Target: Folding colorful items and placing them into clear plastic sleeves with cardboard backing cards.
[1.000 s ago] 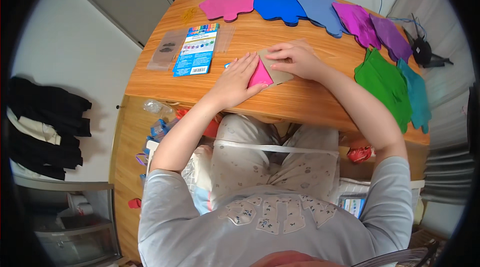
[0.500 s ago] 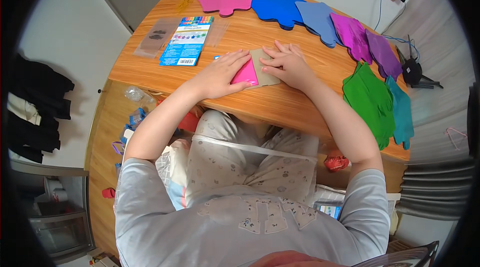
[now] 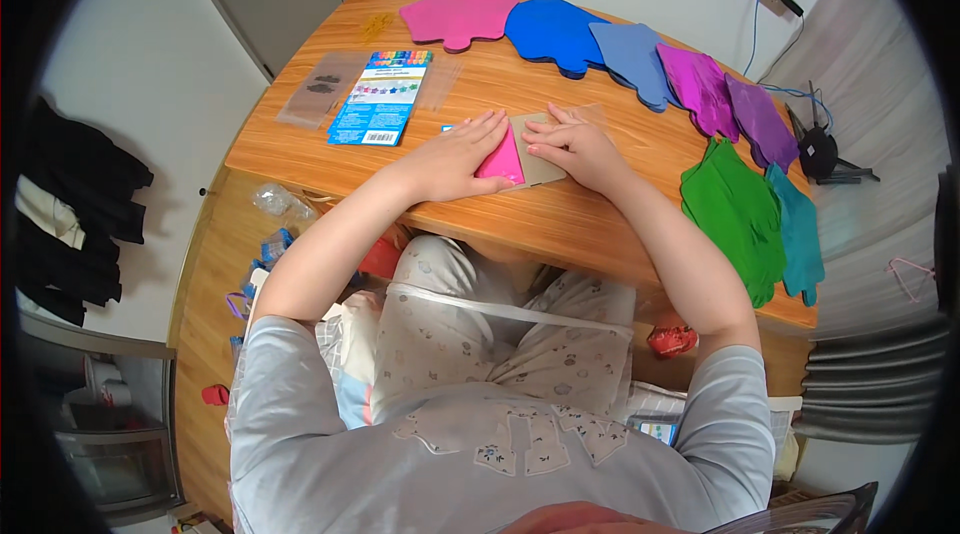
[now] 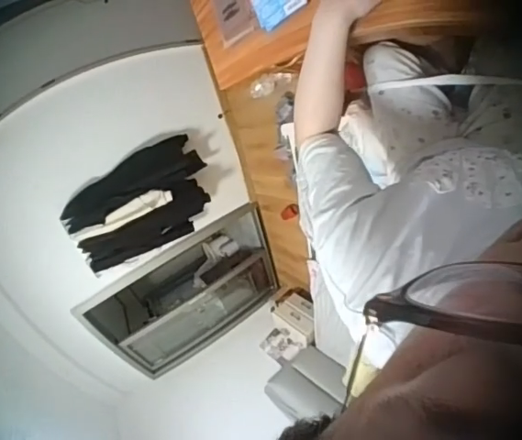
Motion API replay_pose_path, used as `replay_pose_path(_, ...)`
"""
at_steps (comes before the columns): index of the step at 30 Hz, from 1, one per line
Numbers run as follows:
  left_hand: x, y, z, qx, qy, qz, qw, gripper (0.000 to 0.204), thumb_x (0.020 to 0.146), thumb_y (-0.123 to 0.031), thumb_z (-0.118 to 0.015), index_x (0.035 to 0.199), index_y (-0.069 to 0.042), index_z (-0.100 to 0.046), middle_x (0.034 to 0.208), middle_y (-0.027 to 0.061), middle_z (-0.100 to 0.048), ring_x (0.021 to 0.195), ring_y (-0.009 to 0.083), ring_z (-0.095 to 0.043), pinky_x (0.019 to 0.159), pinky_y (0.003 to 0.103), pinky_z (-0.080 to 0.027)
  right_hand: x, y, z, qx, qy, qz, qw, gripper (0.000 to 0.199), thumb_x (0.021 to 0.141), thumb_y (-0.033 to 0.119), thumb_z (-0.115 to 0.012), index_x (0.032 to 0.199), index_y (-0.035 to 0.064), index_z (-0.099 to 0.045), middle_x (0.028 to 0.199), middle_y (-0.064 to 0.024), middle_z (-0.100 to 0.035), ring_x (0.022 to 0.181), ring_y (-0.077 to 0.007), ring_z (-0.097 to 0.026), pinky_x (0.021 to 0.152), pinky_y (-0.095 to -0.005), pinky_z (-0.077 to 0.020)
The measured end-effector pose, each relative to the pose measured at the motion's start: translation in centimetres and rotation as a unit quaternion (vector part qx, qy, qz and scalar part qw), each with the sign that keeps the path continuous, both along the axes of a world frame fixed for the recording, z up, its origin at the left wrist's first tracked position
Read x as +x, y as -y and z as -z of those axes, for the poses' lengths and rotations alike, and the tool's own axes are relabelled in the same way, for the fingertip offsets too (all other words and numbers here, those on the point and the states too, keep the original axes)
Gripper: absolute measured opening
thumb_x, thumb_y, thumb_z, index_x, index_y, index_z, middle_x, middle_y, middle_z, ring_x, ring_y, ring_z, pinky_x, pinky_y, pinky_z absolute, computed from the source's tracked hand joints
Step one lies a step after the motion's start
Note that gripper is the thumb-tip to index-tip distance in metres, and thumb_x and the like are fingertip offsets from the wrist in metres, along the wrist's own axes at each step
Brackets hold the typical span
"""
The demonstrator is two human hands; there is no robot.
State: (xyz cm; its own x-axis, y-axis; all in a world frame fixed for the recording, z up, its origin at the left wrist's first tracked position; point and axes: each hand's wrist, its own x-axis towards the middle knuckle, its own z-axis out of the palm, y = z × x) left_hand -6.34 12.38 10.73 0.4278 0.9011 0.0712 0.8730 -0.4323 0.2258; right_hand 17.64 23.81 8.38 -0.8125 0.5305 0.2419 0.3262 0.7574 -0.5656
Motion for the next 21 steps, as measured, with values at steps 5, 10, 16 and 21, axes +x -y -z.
replay_pose_path(5, 0.7, -0.6, -0.4, -0.013, -0.001, 0.000, 1.000, 0.099, 0.092, -0.063, -0.055, 0.154, 0.006, -0.022, 0.161, 0.0274, -0.021, 0.151, 0.0398, -0.020, 0.123, 0.045, -0.020, 0.4, -0.2, -0.6, -0.003, 0.016, -0.016, 1.000, 0.036, 0.097, 0.044, -0.060, 0.120, 0.0199, -0.074, 0.139, -0.0057, -0.061, 0.148, -0.0395, -0.030, 0.120, -0.0565, -0.0166)
replay_pose_path(10, 1.7, -1.1, -0.4, -0.020, -0.014, -0.008, 1.000, 0.097, 0.093, -0.058, -0.056, 0.156, 0.005, -0.017, 0.162, 0.0276, -0.017, 0.152, 0.0396, -0.017, 0.123, 0.045, -0.018, 0.8, 0.4, -0.9, 0.041, 0.056, 0.002, 0.998, 0.045, 0.092, 0.040, -0.069, 0.134, 0.0223, -0.065, 0.145, -0.0033, -0.056, 0.147, -0.0385, -0.031, 0.120, -0.0555, -0.0181)
replay_pose_path(16, 3.1, -2.5, 0.5, 0.016, 0.078, 0.008, 0.997, 0.099, 0.095, -0.058, -0.056, 0.156, 0.006, -0.012, 0.162, 0.0290, -0.018, 0.152, 0.0396, -0.017, 0.123, 0.044, -0.017, 0.6, 0.6, -0.2, 0.049, 0.065, -0.005, 0.997, 0.058, 0.093, 0.039, -0.067, 0.147, 0.0232, -0.051, 0.153, -0.0061, -0.047, 0.148, -0.0381, -0.030, 0.120, -0.0613, -0.0173)
replay_pose_path(21, 2.1, -4.9, 0.0, -0.142, 0.160, -0.012, 0.977, 0.090, 0.094, -0.029, -0.058, 0.159, -0.001, -0.003, 0.167, 0.0212, -0.007, 0.155, 0.0324, -0.008, 0.124, 0.042, -0.015, 0.4, 1.3, -1.0, 0.059, 0.095, -0.001, 0.994, 0.057, 0.095, 0.037, -0.065, 0.147, 0.0203, -0.050, 0.153, -0.0086, -0.047, 0.149, -0.0363, -0.028, 0.119, -0.0625, -0.0160)
